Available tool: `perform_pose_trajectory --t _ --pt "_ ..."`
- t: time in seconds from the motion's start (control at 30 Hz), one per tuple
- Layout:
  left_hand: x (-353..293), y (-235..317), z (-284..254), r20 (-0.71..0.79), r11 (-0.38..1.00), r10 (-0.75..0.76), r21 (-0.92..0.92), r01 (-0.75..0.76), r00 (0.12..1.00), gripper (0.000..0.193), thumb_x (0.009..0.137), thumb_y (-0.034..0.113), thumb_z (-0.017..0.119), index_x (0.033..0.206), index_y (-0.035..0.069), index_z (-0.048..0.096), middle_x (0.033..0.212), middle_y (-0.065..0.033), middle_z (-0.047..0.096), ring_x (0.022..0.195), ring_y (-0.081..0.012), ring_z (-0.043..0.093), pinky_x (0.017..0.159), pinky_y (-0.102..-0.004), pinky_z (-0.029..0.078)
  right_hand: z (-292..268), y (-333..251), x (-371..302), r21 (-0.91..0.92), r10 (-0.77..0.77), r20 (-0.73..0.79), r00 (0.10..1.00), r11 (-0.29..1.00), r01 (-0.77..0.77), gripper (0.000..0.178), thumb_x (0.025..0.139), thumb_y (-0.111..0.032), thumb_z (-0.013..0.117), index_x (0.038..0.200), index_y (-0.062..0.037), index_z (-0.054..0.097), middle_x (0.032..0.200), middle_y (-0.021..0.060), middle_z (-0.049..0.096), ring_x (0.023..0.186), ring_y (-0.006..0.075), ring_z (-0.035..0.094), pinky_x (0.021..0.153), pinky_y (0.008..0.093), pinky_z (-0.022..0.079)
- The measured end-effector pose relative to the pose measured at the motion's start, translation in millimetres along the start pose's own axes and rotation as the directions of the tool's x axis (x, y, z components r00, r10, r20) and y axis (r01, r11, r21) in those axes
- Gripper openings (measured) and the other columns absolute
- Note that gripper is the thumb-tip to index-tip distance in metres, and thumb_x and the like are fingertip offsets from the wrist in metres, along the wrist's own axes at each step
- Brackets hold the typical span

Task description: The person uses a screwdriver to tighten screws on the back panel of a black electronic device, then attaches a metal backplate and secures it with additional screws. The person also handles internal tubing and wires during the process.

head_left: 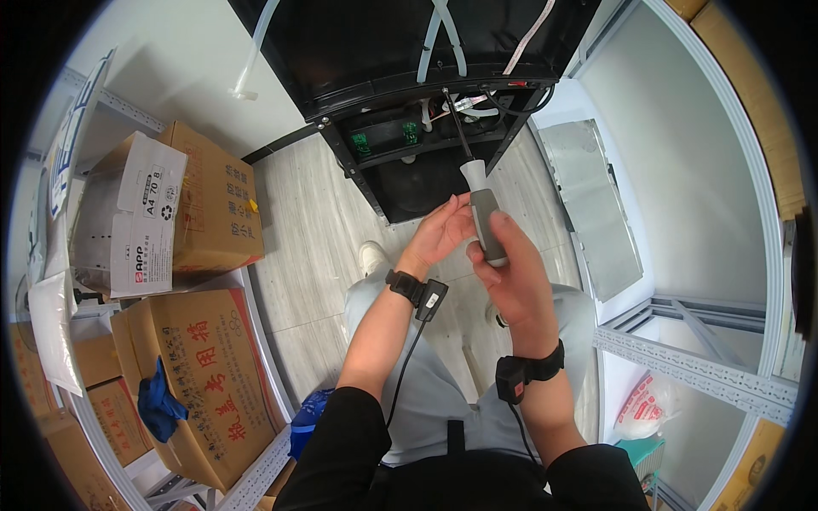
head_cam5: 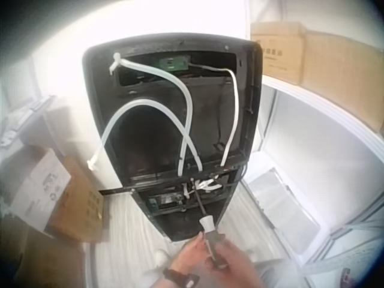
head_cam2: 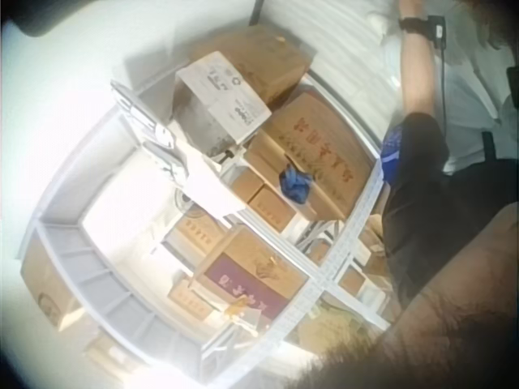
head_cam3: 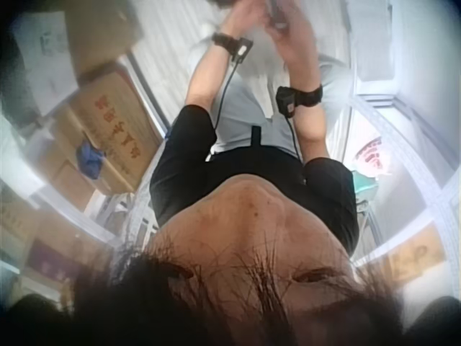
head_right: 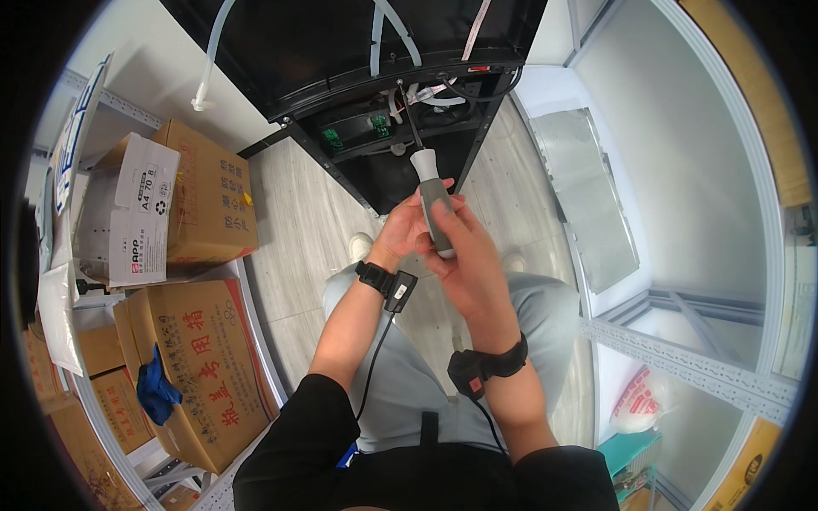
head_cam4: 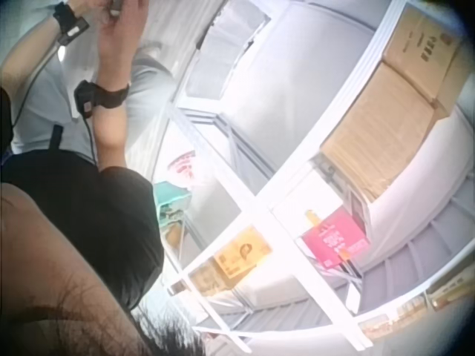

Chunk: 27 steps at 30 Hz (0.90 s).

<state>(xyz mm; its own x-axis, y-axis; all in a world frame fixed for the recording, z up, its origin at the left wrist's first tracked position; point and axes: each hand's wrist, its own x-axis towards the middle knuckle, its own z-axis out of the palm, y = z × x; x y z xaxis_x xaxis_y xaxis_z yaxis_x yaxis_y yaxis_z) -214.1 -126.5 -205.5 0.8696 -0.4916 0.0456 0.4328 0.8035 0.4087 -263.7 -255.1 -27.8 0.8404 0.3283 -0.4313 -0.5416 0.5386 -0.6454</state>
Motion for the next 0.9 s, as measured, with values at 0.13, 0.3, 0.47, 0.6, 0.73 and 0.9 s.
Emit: perform_pose_trajectory --t 0.13,0.3,0.47,0.6,0.73,0.9 --pt "0 1 6 0.008 1.000 0.021 0.015 -0.021 1.000 0.052 0.102 0.035 0.030 0.143 0.003 0.028 0.130 -0.0175 0.051 0.111 -0.0239 0.057 0.091 -0.0341 0.050 1 1 1 -0.018 -0.008 -0.064 0.998 1.000 0.007 0.028 0.097 -0.027 0.047 0.109 -0.0032 0.055 0.085 0.0071 0.060 0.066 0.0133 0.052 0.050 0.0204 0.036" --pt "-1 0 -1 0.088 0.995 0.049 -0.092 -0.041 0.995 0.050 0.103 0.034 0.027 0.140 0.001 0.033 0.130 -0.0187 0.051 0.110 -0.0220 0.058 0.090 -0.0315 0.050 2 1 -1 0.141 -0.006 -0.040 0.999 0.990 0.011 0.029 0.098 -0.028 0.041 0.105 -0.0031 0.054 0.081 0.0076 0.057 0.061 0.0118 0.049 0.047 0.0199 0.034" --pt "1 -1 5 0.000 0.998 0.062 0.006 -0.062 0.998 0.053 0.102 0.037 0.032 0.138 -0.001 0.035 0.129 -0.0184 0.053 0.119 -0.0277 0.052 0.103 -0.0398 0.040 -5 1 -3 0.205 -0.022 0.026 0.999 0.979 0.016 0.032 0.099 -0.029 0.036 0.106 -0.0036 0.053 0.078 0.0082 0.056 0.053 0.0094 0.044 0.044 0.0205 0.032" --pt "1 0 4 0.019 0.998 0.061 0.025 -0.061 0.998 0.055 0.102 0.038 0.032 0.140 -0.001 0.033 0.129 -0.0191 0.052 0.120 -0.0288 0.050 0.105 -0.0405 0.038 -8 2 -7 0.204 -0.015 -0.001 1.000 0.979 0.015 0.033 0.100 -0.030 0.036 0.109 -0.0045 0.053 0.076 0.0061 0.055 0.050 0.0076 0.041 0.043 0.0193 0.030" --pt "1 0 10 0.002 0.997 0.068 0.039 -0.068 0.998 0.055 0.102 0.038 0.031 0.140 -0.002 0.032 0.130 -0.0199 0.052 0.121 -0.0297 0.050 0.106 -0.0410 0.038 -12 1 -7 0.232 -0.038 0.060 0.997 0.972 0.023 0.032 0.100 -0.034 0.036 0.103 -0.0070 0.053 0.074 0.0049 0.055 0.051 0.0084 0.042 0.045 0.0206 0.031" --pt "1 1 10 -0.005 0.997 0.069 0.039 -0.068 0.998 0.055 0.102 0.037 0.031 0.141 -0.002 0.032 0.129 -0.0202 0.052 0.121 -0.0296 0.050 0.105 -0.0409 0.038 -12 1 -5 0.148 -0.066 0.046 0.997 0.987 0.059 0.031 0.100 -0.037 0.040 0.100 -0.0079 0.053 0.072 0.0037 0.054 0.051 0.0081 0.041 0.046 0.0201 0.030"
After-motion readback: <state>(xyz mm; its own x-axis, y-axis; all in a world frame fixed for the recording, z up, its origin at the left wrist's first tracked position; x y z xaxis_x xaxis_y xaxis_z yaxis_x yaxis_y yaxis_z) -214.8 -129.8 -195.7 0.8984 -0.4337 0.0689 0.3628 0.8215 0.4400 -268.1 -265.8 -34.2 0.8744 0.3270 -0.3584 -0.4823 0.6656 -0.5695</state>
